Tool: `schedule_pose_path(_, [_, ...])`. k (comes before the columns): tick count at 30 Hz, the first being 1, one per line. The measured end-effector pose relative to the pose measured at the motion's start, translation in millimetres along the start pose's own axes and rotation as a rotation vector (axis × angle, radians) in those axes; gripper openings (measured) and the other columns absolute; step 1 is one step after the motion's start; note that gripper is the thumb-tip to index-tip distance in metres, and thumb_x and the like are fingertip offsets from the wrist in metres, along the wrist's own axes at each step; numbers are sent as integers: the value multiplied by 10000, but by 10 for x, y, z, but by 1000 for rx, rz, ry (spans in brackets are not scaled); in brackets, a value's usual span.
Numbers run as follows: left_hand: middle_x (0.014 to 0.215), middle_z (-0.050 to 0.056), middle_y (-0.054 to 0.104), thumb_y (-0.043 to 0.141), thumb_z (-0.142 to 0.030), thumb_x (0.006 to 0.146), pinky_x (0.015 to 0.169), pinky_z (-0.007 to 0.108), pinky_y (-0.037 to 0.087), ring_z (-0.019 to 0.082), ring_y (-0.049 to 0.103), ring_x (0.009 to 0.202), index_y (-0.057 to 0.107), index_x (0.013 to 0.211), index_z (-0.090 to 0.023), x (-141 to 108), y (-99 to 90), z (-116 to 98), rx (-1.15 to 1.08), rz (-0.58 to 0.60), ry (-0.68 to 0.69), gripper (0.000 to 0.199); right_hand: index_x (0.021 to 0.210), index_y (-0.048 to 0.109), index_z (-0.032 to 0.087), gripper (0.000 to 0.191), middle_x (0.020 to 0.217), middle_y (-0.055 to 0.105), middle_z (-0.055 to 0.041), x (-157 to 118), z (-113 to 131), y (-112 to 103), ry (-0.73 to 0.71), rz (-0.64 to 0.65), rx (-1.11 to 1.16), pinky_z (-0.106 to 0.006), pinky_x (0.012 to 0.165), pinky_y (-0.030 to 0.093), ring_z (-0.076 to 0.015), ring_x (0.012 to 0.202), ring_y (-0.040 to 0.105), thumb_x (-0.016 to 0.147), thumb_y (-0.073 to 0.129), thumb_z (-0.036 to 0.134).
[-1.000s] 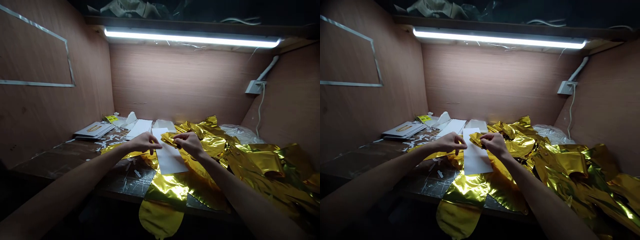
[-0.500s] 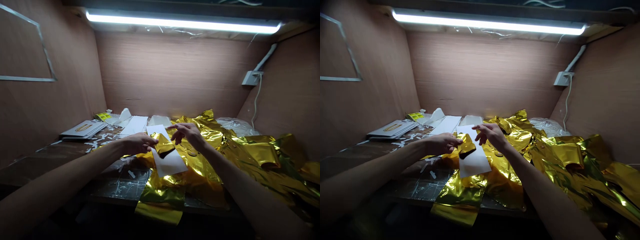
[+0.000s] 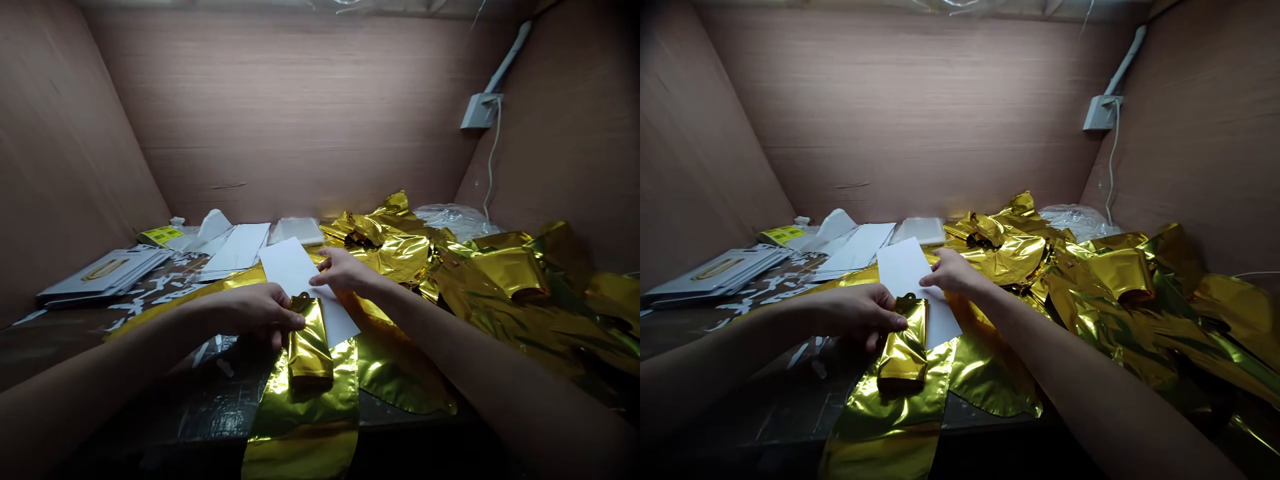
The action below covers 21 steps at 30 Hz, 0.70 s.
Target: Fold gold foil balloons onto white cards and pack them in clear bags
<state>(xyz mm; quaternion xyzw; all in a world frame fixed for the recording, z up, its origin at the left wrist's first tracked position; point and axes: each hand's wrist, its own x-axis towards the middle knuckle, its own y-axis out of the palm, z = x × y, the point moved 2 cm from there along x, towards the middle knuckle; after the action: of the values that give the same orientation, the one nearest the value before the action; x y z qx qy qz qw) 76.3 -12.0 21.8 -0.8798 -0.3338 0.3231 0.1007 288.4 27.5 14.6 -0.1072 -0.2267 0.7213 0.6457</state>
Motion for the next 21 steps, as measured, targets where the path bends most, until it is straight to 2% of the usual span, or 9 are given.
schedule_pose_path(2, [489, 40, 634, 821, -658, 681, 435, 248, 173, 94, 381, 395, 629, 574, -181, -46, 10, -4, 33, -12, 31, 525, 1275, 660, 104, 644, 933, 746, -75, -10, 24, 27, 37, 44, 158, -239, 567, 489, -148, 683, 648, 658, 838, 155])
schedule_pose_path(4, [488, 37, 627, 803, -675, 691, 437, 251, 186, 97, 382, 403, 629, 584, -184, -87, 23, -4, 38, -38, 67, 531, 1009, 746, 115, 324, 834, 738, -56, -39, 58, 34, 33, 113, 266, -224, 535, 471, -124, 631, 612, 689, 797, 133])
schedule_pose_path(6, [513, 32, 644, 799, -674, 694, 436, 249, 202, 95, 382, 407, 622, 603, -190, -116, 29, 0, 23, -69, 92, 523, 796, 736, 138, 134, 763, 724, -45, -72, 68, 19, 51, 131, 324, -214, 524, 476, -117, 615, 596, 681, 801, 122])
schedule_pose_path(8, [552, 31, 670, 792, -660, 708, 434, 246, 219, 92, 391, 410, 619, 630, -192, -131, 24, 6, 30, -113, 99, 505, 718, 709, 155, 138, 710, 706, -36, -93, 45, -1, 101, 108, 350, -215, 507, 490, -119, 594, 590, 657, 824, 111])
schedule_pose_path(12, [610, 44, 711, 743, -613, 781, 438, 248, 259, 115, 475, 438, 625, 737, -193, -122, -6, 34, 96, -212, 130, 439, 722, 715, 170, 168, 735, 718, -46, -99, -22, 16, 150, 157, 359, -255, 539, 557, -142, 605, 628, 640, 847, 106])
schedule_pose_path(15, [570, 11, 700, 756, -539, 774, 436, 262, 265, 143, 491, 406, 608, 931, -207, -115, -27, 91, 108, -333, 131, 397, 747, 727, 173, 193, 780, 739, -54, -102, -35, 58, 150, 198, 360, -267, 570, 579, -144, 618, 649, 627, 866, 116])
schedule_pose_path(18, [512, -47, 658, 747, -468, 777, 442, 268, 271, 169, 512, 383, 542, 1160, -227, -138, -27, 129, 154, -439, 164, 497, 758, 732, 180, 203, 756, 739, -44, -124, -11, 103, 141, 228, 353, -255, 557, 576, -140, 607, 648, 622, 875, 132])
schedule_pose_path(21, [530, -54, 645, 726, -433, 787, 466, 270, 285, 172, 529, 406, 579, 1172, -256, -165, -18, 108, 294, -531, 253, 448, 744, 739, 189, 188, 711, 729, -37, -155, 17, 134, 136, 247, 335, -247, 533, 574, -145, 597, 647, 623, 876, 143])
